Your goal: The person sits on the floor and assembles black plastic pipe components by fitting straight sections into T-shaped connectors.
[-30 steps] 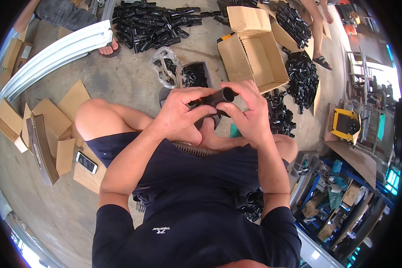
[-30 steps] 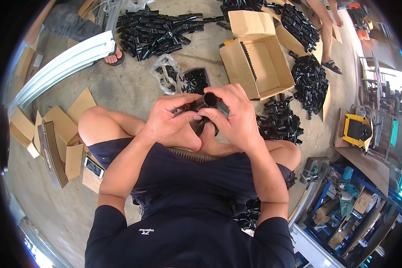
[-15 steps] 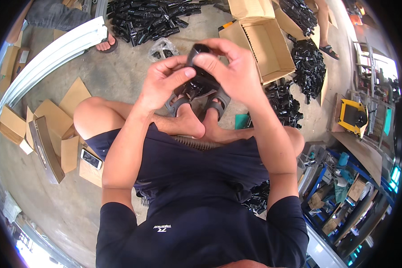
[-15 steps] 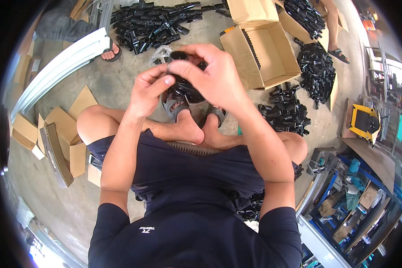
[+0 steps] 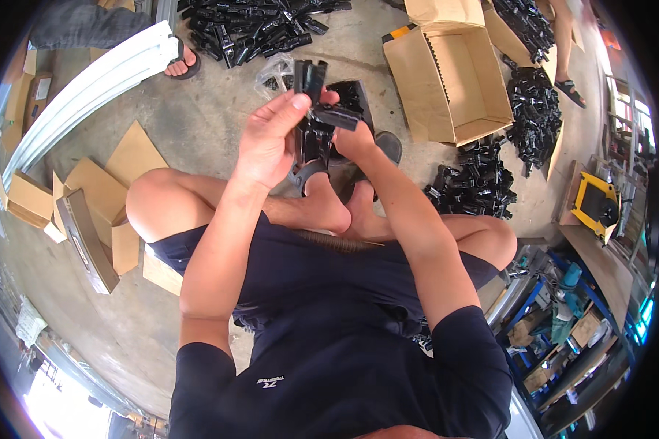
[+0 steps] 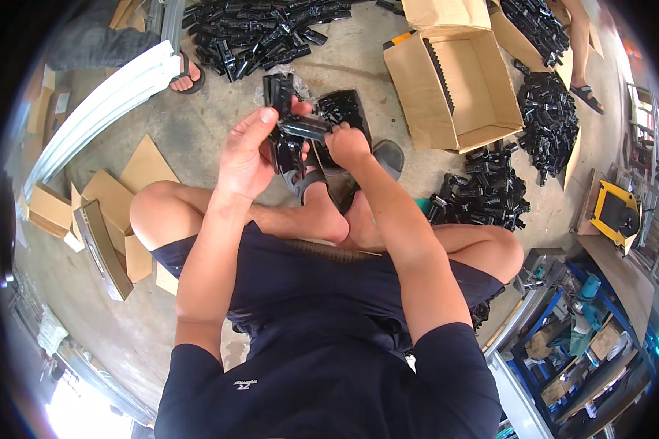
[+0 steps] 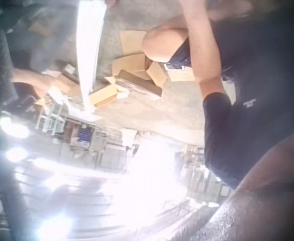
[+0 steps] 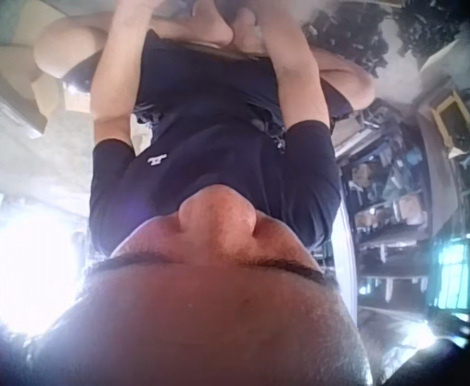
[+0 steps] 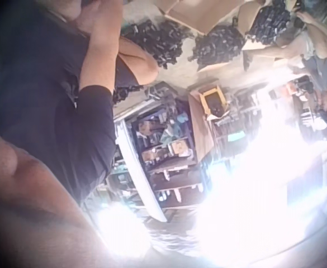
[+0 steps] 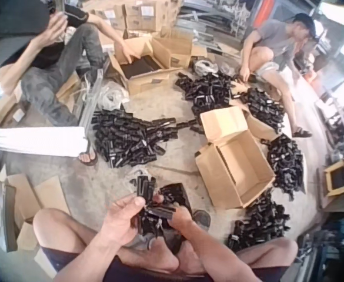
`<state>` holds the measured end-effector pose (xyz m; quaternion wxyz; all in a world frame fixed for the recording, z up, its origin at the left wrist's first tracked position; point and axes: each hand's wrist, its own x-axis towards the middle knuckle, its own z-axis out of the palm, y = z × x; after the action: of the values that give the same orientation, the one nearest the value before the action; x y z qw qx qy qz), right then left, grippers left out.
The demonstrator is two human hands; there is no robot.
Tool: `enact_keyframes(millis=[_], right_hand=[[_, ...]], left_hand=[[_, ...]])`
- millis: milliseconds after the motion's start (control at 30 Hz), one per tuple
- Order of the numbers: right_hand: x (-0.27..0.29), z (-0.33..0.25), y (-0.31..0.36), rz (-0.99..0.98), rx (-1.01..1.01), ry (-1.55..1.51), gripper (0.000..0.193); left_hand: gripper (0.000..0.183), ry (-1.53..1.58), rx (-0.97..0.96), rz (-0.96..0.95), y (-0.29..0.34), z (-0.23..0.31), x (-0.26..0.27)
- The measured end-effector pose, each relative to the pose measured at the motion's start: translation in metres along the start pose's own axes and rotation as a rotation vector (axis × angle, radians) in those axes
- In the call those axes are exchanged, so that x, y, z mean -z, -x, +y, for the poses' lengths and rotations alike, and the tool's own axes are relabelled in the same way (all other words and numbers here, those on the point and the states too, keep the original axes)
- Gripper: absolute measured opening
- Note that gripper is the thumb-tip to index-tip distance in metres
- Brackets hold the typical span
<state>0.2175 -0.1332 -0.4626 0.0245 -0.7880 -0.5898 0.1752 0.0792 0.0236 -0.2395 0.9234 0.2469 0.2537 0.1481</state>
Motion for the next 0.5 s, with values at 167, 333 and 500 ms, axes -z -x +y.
enact_keyframes(millis=[167, 333, 500], right_hand=[[-0.058, 0.005, -0.002, 0.119, -0.169, -0.337, 0.026], [-0.027, 0.002, 0.001, 0.17, -0.006, -0.286, 0.023], [0.086, -0.011, 0.0, 0.369, -0.227, -0.448, 0.011]], left_hand=[[0.032, -0.424, -0.07, 0.073, -0.008, -0.004, -0.005], [0.035, -1.074, -0.311, 0.103, -0.011, -0.014, -0.001], [0.035, -1.596, -0.662, 0.126, -0.006, -0.015, 0.004]])
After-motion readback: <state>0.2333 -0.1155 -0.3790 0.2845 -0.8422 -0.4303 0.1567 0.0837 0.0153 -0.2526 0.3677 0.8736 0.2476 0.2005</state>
